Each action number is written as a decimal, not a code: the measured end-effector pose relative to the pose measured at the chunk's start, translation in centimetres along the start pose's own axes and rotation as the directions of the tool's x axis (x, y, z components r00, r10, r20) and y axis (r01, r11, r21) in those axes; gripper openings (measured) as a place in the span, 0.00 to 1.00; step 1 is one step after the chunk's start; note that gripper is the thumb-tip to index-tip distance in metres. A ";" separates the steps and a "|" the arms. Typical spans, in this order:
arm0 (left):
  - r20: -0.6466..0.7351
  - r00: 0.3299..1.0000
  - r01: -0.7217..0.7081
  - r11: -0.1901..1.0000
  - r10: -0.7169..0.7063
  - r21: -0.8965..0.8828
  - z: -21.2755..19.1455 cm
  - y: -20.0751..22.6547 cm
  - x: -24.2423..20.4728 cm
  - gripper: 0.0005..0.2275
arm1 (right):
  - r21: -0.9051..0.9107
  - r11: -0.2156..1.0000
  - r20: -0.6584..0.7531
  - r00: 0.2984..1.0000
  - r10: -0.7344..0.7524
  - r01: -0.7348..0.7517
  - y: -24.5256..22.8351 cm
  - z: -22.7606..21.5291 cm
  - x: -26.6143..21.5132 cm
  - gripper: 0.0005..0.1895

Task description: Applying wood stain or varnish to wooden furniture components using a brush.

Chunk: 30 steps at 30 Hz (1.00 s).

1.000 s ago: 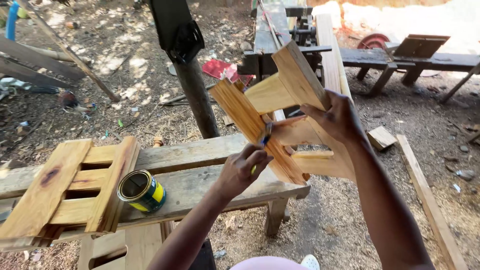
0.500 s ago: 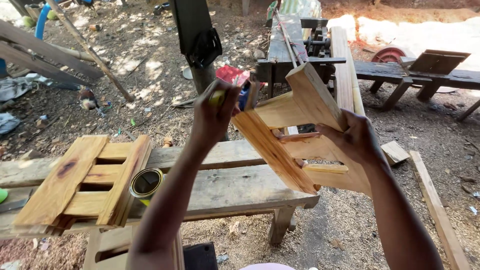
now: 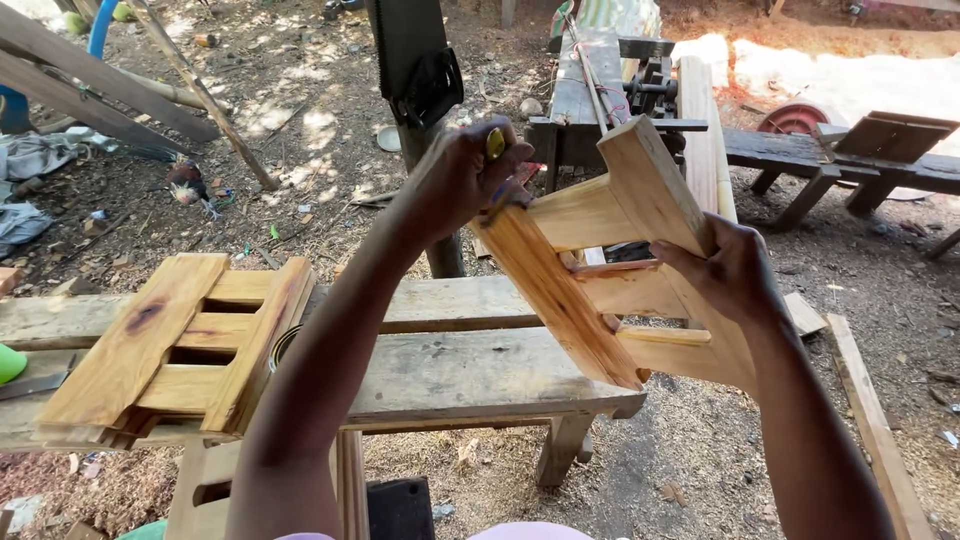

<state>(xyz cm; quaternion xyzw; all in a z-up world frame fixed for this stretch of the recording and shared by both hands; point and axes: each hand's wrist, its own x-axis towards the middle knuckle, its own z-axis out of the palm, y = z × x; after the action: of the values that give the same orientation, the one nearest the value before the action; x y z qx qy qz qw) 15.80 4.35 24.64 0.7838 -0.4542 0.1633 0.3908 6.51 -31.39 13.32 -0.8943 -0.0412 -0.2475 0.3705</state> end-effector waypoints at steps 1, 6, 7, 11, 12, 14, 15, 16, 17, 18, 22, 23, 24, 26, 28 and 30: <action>-0.002 1.000 0.000 1.000 0.000 -0.001 -0.2 -0.5 0.2 0.09 | -0.002 1.000 0.001 1.000 -0.001 0.001 0.3 0.1 0.1 0.21; -0.145 0.983 0.084 0.982 -0.109 -0.171 -1.1 3.4 0.3 0.08 | -0.066 0.997 0.023 0.999 0.048 -0.047 -0.7 0.3 0.2 0.22; -0.144 0.983 0.090 0.981 -0.116 -0.172 -1.4 1.5 0.2 0.08 | -0.065 0.997 0.029 0.998 0.050 -0.048 -0.3 0.5 0.8 0.22; -0.273 0.955 0.111 0.993 -0.118 -0.042 -1.1 -4.0 -1.2 0.05 | 0.002 1.000 0.016 1.000 -0.009 0.009 1.3 0.4 1.0 0.24; -0.308 0.946 0.079 0.994 -0.099 -0.077 -0.2 -4.7 -1.4 0.05 | 0.037 0.998 0.006 0.999 -0.044 0.044 1.8 0.1 0.9 0.24; -0.382 0.921 0.017 0.988 -0.075 -0.152 -1.8 -4.4 -3.8 0.07 | -0.003 1.000 -0.005 1.000 -0.008 0.008 1.8 -0.6 1.6 0.24; -0.420 0.905 -0.011 0.982 -0.071 -0.191 -2.6 -4.0 -5.0 0.07 | -0.036 0.999 -0.004 1.000 -0.017 0.017 2.0 -1.0 1.9 0.25; -0.465 0.883 -0.041 0.975 -0.067 -0.219 -3.0 -2.9 -5.6 0.08 | -0.040 0.999 -0.007 1.000 0.018 -0.018 2.2 -0.9 1.8 0.25; -0.508 0.859 -0.071 0.967 -0.066 -0.245 -4.0 -1.5 -6.6 0.08 | -0.117 0.993 -0.009 1.000 0.024 -0.025 2.5 -1.0 1.7 0.27; -0.563 0.825 -0.116 0.959 -0.051 -0.257 -5.9 0.0 -7.5 0.09 | -0.193 0.981 -0.017 1.000 0.011 -0.014 2.4 -1.1 2.7 0.30; -0.492 0.839 0.089 0.951 -0.231 -0.295 -2.5 4.7 -11.2 0.08 | 0.137 0.980 -0.045 0.989 -0.139 0.144 -0.2 -0.8 3.8 0.18; -0.415 0.867 0.143 0.935 -0.276 -0.324 -0.8 4.3 -12.8 0.07 | 0.084 0.996 -0.042 0.998 -0.036 0.039 -0.8 -0.6 4.1 0.19; -0.336 0.887 0.197 0.918 -0.317 -0.345 0.8 3.8 -14.3 0.07 | 0.033 0.997 -0.043 0.997 0.064 -0.063 -1.5 -0.3 4.5 0.21; -0.139 0.904 0.245 0.756 -0.404 -0.607 6.1 3.3 -16.8 0.05 | 0.114 0.992 -0.061 0.997 0.056 -0.049 -1.3 0.3 5.2 0.23; 0.072 0.903 0.309 0.522 -0.425 -0.795 11.5 3.9 -18.7 0.09 | 0.196 0.980 -0.078 0.996 0.041 -0.026 -0.6 1.0 6.0 0.26; 0.207 0.976 0.117 0.965 -0.068 -0.234 17.2 5.4 -19.7 0.09 | 0.215 0.969 -0.143 0.986 -0.089 0.119 0.6 1.9 7.1 0.26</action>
<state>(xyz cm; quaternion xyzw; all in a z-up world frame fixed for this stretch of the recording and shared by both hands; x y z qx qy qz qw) -0.98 1.29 4.05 0.7622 -0.4701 0.0088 0.4450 13.61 -31.33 15.15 -0.8253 -0.0910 -0.3193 0.4567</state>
